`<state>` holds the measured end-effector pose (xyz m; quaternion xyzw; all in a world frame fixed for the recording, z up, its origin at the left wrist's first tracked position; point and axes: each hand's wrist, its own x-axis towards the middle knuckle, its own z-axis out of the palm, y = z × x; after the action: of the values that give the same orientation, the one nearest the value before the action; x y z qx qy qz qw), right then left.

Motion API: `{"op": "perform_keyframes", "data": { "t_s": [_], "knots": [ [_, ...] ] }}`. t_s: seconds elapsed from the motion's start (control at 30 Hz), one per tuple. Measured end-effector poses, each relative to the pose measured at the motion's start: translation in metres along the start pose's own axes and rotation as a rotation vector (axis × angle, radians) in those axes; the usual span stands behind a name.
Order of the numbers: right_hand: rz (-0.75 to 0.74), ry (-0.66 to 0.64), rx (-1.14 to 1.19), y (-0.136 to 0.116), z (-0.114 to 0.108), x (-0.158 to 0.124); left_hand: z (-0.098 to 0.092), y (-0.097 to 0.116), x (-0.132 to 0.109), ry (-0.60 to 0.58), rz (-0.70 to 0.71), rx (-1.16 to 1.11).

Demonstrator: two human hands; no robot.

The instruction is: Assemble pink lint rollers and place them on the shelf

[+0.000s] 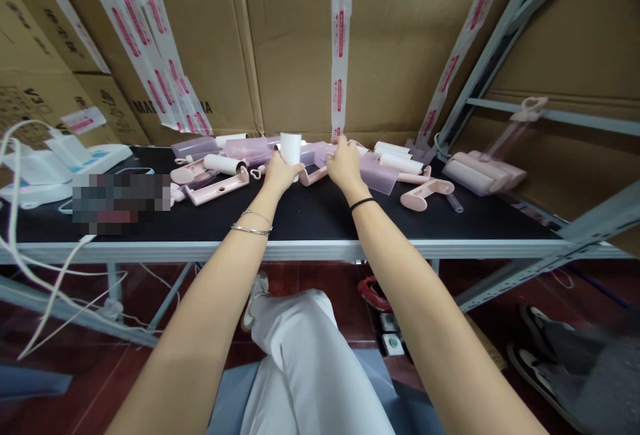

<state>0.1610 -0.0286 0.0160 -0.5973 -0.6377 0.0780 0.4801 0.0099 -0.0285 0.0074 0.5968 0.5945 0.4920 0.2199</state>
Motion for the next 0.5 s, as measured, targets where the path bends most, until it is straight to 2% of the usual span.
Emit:
{"op": "perform_keyframes", "data": {
  "t_s": [0.07,0.13,0.2,0.3,0.4,0.5],
  "knots": [
    [-0.006,0.038,0.413,0.002,0.001,0.012,-0.001,0.002,-0.004,-0.093,0.065,0.072],
    [0.031,0.015,0.79,0.002,0.001,0.02,-0.002,0.003,-0.006,-0.217,0.161,0.096],
    [0.048,-0.002,1.001,0.001,0.001,0.023,-0.001,0.005,-0.008,-0.324,0.236,0.109],
    [0.095,-0.042,0.986,0.0,-0.001,0.02,0.0,0.004,-0.009,-0.411,0.232,0.131],
    [0.177,-0.066,0.787,0.0,-0.004,0.018,0.003,0.001,-0.008,-0.412,0.189,0.054],
    [0.151,-0.082,0.62,0.0,-0.004,0.016,0.005,-0.003,-0.007,-0.425,0.178,-0.049]
  ]
}}
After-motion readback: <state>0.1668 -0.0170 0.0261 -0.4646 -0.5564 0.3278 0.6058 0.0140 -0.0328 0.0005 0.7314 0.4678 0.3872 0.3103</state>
